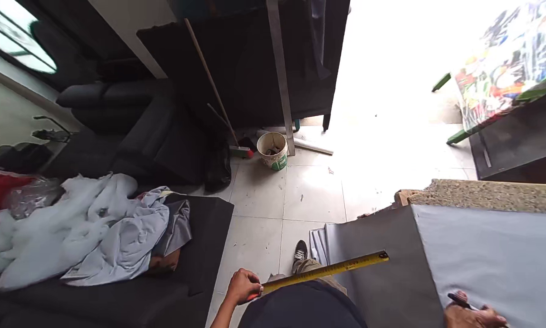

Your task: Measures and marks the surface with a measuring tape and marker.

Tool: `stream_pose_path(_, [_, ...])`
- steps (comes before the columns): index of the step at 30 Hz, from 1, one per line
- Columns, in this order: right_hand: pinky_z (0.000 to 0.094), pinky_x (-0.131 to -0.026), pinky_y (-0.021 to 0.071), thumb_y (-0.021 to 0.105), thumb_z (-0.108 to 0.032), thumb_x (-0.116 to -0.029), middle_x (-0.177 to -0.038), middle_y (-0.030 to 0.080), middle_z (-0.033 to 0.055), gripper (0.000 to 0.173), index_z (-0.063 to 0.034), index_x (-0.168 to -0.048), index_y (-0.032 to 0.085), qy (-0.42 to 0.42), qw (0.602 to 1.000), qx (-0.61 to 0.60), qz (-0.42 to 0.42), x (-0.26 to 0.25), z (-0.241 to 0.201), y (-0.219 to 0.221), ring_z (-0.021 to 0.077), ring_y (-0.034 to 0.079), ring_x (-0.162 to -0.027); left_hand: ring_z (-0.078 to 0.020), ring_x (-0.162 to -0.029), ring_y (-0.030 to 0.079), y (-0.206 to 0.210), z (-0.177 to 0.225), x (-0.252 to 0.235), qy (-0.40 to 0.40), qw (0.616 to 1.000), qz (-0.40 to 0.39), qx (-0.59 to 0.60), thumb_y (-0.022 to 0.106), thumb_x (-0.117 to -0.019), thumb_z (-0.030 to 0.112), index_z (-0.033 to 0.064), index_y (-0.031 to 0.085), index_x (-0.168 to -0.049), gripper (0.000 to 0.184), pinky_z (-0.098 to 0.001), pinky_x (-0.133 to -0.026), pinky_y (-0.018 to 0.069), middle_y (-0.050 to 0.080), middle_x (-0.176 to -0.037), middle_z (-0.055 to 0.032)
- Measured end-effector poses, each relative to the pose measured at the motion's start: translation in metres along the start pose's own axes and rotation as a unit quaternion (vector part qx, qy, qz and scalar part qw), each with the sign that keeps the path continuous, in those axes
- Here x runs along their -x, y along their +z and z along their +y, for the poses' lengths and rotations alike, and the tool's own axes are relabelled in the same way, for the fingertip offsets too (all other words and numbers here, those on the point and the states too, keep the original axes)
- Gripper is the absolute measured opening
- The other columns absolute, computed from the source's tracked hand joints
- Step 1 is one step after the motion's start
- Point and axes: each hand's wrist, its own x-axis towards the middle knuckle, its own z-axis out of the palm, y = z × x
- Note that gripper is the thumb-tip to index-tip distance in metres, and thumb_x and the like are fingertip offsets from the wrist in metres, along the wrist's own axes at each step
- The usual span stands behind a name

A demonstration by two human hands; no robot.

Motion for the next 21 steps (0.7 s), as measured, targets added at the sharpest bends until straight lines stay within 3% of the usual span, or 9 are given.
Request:
stream_pose_path(5, [0.0707, -0.119, 0.0146, 0.047, -0.060, -0.1008, -0.165, 0.028, 0.0231, 0.074, -0.0078, -0.154, 0.044, -0.061, 0.996, -0.065, -0.030, -0.023, -0.135, 0.034, 0.0435, 0.022, -0.154, -0.0147, -0.088, 0.076, -0.095, 0.110, -0.077, 0.039, 0.998, 0.051, -0.005, 0.085, -0.0758, 0.042, 0.0224, 0.082, -0.093, 0.026, -0.0492, -0.090, 0.0602, 0.079, -0.088, 0.0018])
stream_pose_path(9, [0.0675, -0.122, 0.0117, 0.047, -0.058, -0.1018, -0.165, 0.029, 0.0254, 0.073, -0.0056, -0.152, 0.046, -0.180, 0.981, -0.064, -0.038, -0.032, -0.226, 0.057, 0.0448, 0.021, -0.155, -0.0139, -0.084, 0.076, -0.133, 0.202, -0.153, 0.094, 0.995, 0.038, -0.014, 0.085, -0.0761, 0.040, 0.0202, 0.082, -0.092, 0.026, -0.0472, -0.088, 0.0617, 0.079, -0.086, 0.0009])
stream_pose_path(11, [0.0630, -0.124, 0.0156, 0.048, -0.050, -0.1032, -0.161, 0.038, 0.0245, 0.066, -0.0026, -0.148, 0.051, -0.219, 0.964, -0.145, -0.038, -0.040, -0.260, 0.064, 0.0430, 0.029, -0.152, -0.0151, -0.081, 0.077, -0.144, 0.254, -0.193, 0.124, 0.992, 0.015, -0.018, 0.086, -0.0753, 0.036, 0.0170, 0.082, -0.093, 0.026, -0.0466, -0.085, 0.0626, 0.079, -0.085, -0.0011])
stream_pose_path(14, [0.0563, -0.114, 0.0417, 0.049, -0.039, -0.1035, -0.145, 0.058, 0.0240, 0.057, 0.0043, -0.138, 0.059, -0.231, 0.921, -0.314, -0.005, -0.057, -0.294, 0.059, 0.0399, 0.054, -0.137, -0.0164, -0.076, 0.077, -0.159, 0.333, -0.255, 0.166, 0.985, -0.024, -0.033, 0.088, -0.0738, 0.030, 0.0139, 0.082, -0.091, 0.024, -0.0459, -0.080, 0.0644, 0.079, -0.082, -0.0031])
stream_pose_path(17, [0.0561, -0.115, 0.0417, 0.054, -0.038, -0.1024, -0.146, 0.055, 0.0274, 0.055, 0.0063, -0.134, 0.061, -0.093, 0.946, -0.291, 0.107, -0.075, -0.290, 0.053, 0.0427, 0.053, -0.137, -0.0155, -0.077, 0.077, -0.181, 0.420, -0.313, 0.191, 0.974, -0.069, -0.099, 0.088, -0.0750, 0.030, 0.0153, 0.082, -0.091, 0.022, -0.0456, -0.080, 0.0640, 0.079, -0.082, -0.0019])
stream_pose_path(21, [0.0574, -0.123, 0.0265, 0.055, -0.039, -0.1037, -0.155, 0.041, 0.0321, 0.060, 0.0067, -0.142, 0.052, 0.149, 0.962, -0.177, 0.148, -0.100, -0.255, 0.057, 0.0467, 0.035, -0.148, -0.0152, -0.078, 0.076, -0.198, 0.560, -0.385, 0.277, 0.921, -0.125, -0.243, 0.087, -0.0739, 0.038, 0.0192, 0.082, -0.090, 0.025, -0.0486, -0.082, 0.0634, 0.079, -0.082, 0.0005])
